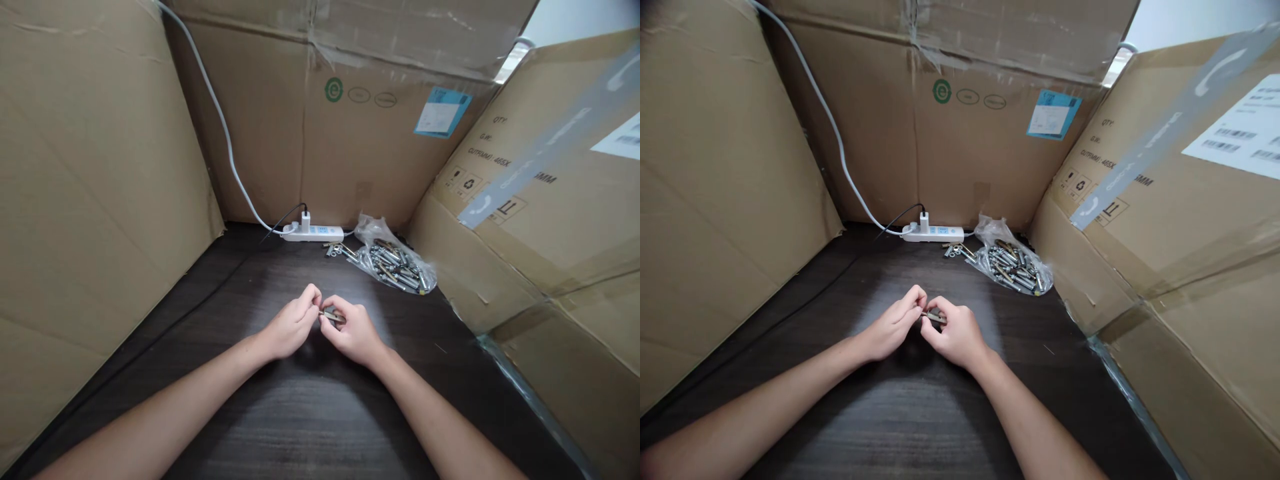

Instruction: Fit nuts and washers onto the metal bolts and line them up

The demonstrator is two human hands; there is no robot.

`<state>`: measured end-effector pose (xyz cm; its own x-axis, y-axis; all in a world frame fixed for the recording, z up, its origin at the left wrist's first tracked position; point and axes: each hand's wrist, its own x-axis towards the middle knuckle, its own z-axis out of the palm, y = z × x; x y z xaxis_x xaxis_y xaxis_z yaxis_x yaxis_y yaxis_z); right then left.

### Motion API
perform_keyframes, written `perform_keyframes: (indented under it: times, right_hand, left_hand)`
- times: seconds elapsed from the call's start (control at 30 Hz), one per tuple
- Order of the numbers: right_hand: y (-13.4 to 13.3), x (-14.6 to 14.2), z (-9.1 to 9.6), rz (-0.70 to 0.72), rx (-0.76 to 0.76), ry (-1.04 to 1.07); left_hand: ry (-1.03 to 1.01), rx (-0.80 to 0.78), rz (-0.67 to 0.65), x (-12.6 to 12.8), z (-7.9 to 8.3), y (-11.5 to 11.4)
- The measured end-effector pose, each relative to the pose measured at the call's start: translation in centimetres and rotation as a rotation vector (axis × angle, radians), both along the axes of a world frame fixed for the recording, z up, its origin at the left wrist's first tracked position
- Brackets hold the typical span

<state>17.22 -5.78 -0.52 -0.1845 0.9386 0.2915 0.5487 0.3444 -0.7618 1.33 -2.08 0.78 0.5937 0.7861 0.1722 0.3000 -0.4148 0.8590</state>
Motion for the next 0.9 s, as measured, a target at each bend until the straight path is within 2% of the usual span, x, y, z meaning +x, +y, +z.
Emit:
perform_keyframes:
  times: [0.3, 0.53, 0.9]
  right_hand:
    - [0.1, 0.27, -0.01, -0.043, 0.001, -0.032]
    - [0.17, 0.41, 0.18, -0.056, -0.007, 0.069]
    - [0.2, 0.63, 0.3, -0.053, -0.024, 0.12]
  left_hand:
    - [0.048, 0.054, -0.045, -0.38, -0.54, 0.12]
    - [0.035, 0.08, -0.054, -0.44, -0.53, -0.04]
    - [-0.028, -0.052, -0.055, -0.4, -0.39, 0.49]
